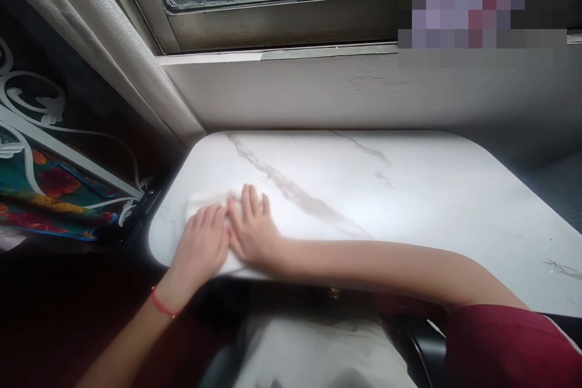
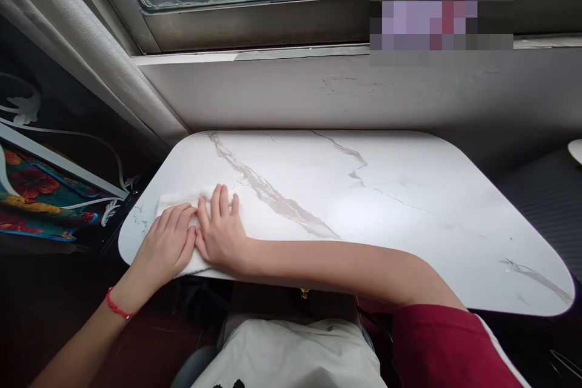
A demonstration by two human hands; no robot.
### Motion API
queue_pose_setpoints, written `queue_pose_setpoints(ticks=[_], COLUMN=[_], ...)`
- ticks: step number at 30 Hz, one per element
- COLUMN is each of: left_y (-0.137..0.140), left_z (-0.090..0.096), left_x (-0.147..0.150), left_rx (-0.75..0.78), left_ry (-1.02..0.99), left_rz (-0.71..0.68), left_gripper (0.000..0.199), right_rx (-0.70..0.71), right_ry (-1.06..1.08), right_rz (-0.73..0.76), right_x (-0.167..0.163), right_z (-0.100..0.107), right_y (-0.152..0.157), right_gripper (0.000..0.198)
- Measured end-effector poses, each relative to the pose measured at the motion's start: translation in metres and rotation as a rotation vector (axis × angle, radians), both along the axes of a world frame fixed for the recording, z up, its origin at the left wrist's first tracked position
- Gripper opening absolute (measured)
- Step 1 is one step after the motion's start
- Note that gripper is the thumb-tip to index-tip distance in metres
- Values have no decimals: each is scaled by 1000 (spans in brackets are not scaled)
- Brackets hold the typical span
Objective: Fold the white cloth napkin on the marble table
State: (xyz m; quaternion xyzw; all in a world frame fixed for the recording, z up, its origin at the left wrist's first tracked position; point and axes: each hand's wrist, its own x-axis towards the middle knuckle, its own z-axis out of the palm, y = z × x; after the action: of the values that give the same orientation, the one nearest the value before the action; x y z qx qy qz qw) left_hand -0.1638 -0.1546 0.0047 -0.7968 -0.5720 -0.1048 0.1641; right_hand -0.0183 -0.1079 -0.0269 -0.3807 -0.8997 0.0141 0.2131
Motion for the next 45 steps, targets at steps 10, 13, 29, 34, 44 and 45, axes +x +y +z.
queue_pose_setpoints(ticks=[10, 13, 29, 34, 44, 45], left_y=[28, 65, 222, 234, 255, 255], left_z=[6, 7, -4, -9, -19, -20], left_x=[-52, -58, 26, 48, 40, 38], left_rx=[9, -10, -48, -32, 65, 78], left_ry=[61, 109, 15, -49, -300, -314], left_rz=[182, 235, 342, 345, 305, 306], left_gripper=[30, 28, 32, 32, 37, 40], right_rx=[1, -41, 13, -4, -51, -50], right_ry=[-37, -64, -168, -166, -117, -114], right_rz=[123, 96, -116, -105, -114, -114], right_x=[-62, -70, 0, 22, 25, 25], right_z=[11, 14, 5, 4, 3, 3], right_y=[39, 68, 215, 230, 245, 245], right_gripper=[64, 65, 58, 58, 56, 56])
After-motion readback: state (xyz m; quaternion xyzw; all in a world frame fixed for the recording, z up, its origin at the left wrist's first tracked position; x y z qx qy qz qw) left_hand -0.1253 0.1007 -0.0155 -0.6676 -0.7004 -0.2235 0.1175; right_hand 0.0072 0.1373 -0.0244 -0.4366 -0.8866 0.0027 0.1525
